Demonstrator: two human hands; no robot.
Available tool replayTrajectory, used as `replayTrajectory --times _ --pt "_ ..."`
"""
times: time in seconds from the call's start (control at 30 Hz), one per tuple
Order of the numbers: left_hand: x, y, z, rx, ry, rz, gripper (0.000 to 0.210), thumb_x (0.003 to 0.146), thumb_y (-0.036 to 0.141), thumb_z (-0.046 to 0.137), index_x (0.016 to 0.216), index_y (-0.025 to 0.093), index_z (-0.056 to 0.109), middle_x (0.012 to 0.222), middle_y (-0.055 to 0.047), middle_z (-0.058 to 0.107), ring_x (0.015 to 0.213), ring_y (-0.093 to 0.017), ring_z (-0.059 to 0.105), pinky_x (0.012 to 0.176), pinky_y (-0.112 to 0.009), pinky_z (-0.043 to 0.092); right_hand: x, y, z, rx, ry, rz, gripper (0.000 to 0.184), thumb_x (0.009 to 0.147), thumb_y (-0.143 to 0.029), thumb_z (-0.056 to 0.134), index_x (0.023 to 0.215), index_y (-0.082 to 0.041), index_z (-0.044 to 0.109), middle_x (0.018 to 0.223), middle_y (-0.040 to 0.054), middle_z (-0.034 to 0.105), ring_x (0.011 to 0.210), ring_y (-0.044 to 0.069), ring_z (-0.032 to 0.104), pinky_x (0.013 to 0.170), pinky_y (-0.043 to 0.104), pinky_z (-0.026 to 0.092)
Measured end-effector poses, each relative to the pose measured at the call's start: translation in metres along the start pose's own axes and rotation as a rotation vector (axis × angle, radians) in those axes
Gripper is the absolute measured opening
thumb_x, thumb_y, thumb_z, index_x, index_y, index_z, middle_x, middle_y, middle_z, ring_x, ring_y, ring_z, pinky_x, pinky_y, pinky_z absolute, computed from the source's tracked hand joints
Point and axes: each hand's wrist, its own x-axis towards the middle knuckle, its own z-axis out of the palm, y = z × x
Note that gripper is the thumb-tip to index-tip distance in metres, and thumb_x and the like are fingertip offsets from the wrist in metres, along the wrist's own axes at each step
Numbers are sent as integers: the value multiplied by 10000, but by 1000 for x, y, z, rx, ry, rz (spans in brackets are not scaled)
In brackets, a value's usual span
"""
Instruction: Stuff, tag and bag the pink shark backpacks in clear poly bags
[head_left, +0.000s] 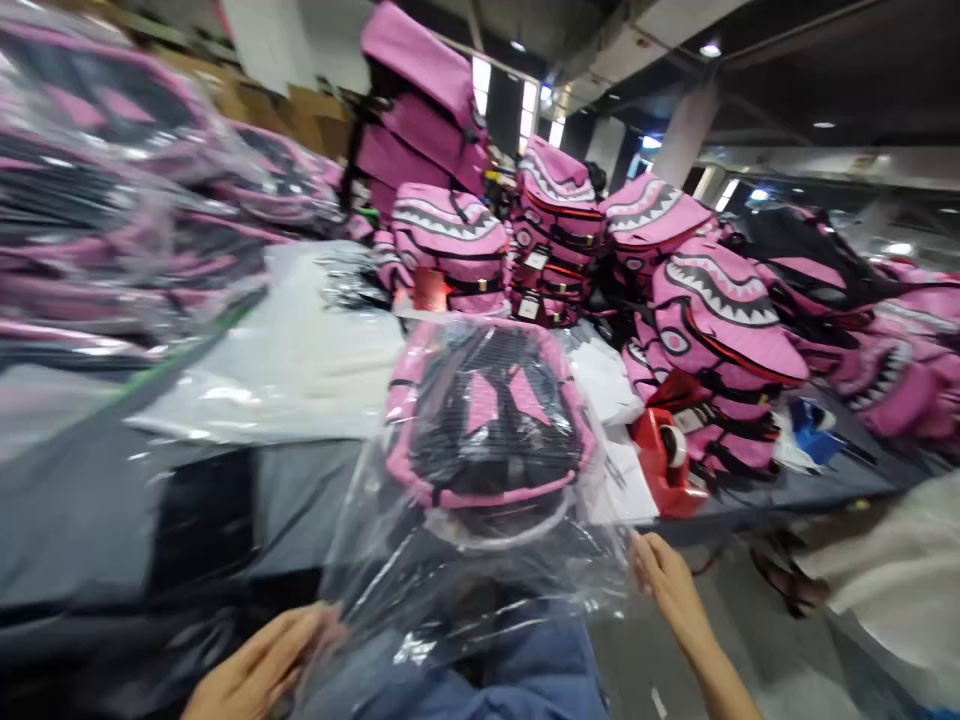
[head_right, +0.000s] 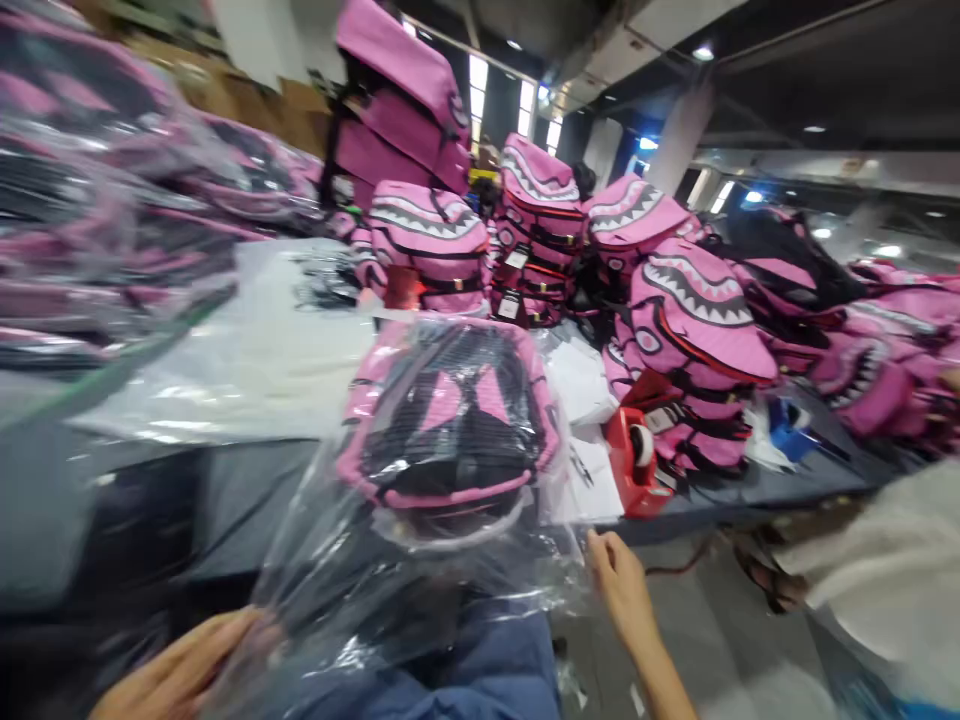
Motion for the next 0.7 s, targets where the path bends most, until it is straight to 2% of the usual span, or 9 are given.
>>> replayTrajectory --times 0.07,0.17,0.27,0.37,0.4,0.47,0.57,0.63,0.7 --pt "-12 21 -4 -127 -64 -142 646 593 849 683 838 257 766 872 -46 791 853 -289 731 709 -359 602 1 -3 9 -88 58 -64 644 773 -860 440 629 -239 525 527 -15 510 525 174 506 515 267 407" --pt "-19 47 11 -221 -105 -162 684 572 862 690 775 210 724 761 -25 735 755 -231 681 668 -296 554 2 -8 15 -158 92 -68 672 749 -904 404 675 -254 559 526 -10 540 502 188 518 507 282 412" --pt "-14 54 20 -179 2 -104 682 646 889 579 723 215 649 698 -29 714 710 -233 676 673 -316 545 9 -11 10 -162 105 -111 675 719 -922 409 660 -266 555 524 6 551 492 198 533 526 309 444" --pt "-4 55 8 37 184 27 563 737 804 491 717 251 591 582 1 668 588 -209 649 637 -307 513 21 -10 -6 -131 123 -128 638 692 -910 475 606 -281 546 506 31 550 479 204 541 526 328 461" --pt "-1 56 2 102 227 65 515 752 764 472 710 260 571 529 20 631 528 -195 620 603 -300 493 25 -8 -12 -99 86 -104 638 667 -912 501 587 -280 536 494 35 544 468 204 535 506 330 459" --pt "3 62 -7 155 240 83 462 756 718 447 727 268 548 463 48 573 454 -177 573 551 -289 464 30 -6 -18 17 -16 -4 658 617 -921 535 622 -263 552 540 44 582 481 210 559 469 329 467" --pt "1 72 -13 92 162 -36 598 678 827 458 845 262 562 411 77 510 403 -171 517 459 -277 422 30 -3 -16 173 -51 111 691 626 -901 560 794 -232 593 635 16 612 491 186 562 441 305 467" --pt "-1 74 -15 13 65 -117 759 552 925 536 902 253 581 403 89 495 392 -160 491 419 -264 401 27 -2 -11 153 -19 65 630 646 -849 615 727 -228 546 549 -42 502 434 129 453 415 254 390" --pt "0 71 -18 -9 -5 -122 799 485 962 592 851 252 592 402 91 489 393 -136 468 404 -247 386 25 -2 -8 128 -8 9 614 635 -804 675 618 -227 466 481 -74 390 420 92 354 411 226 305"
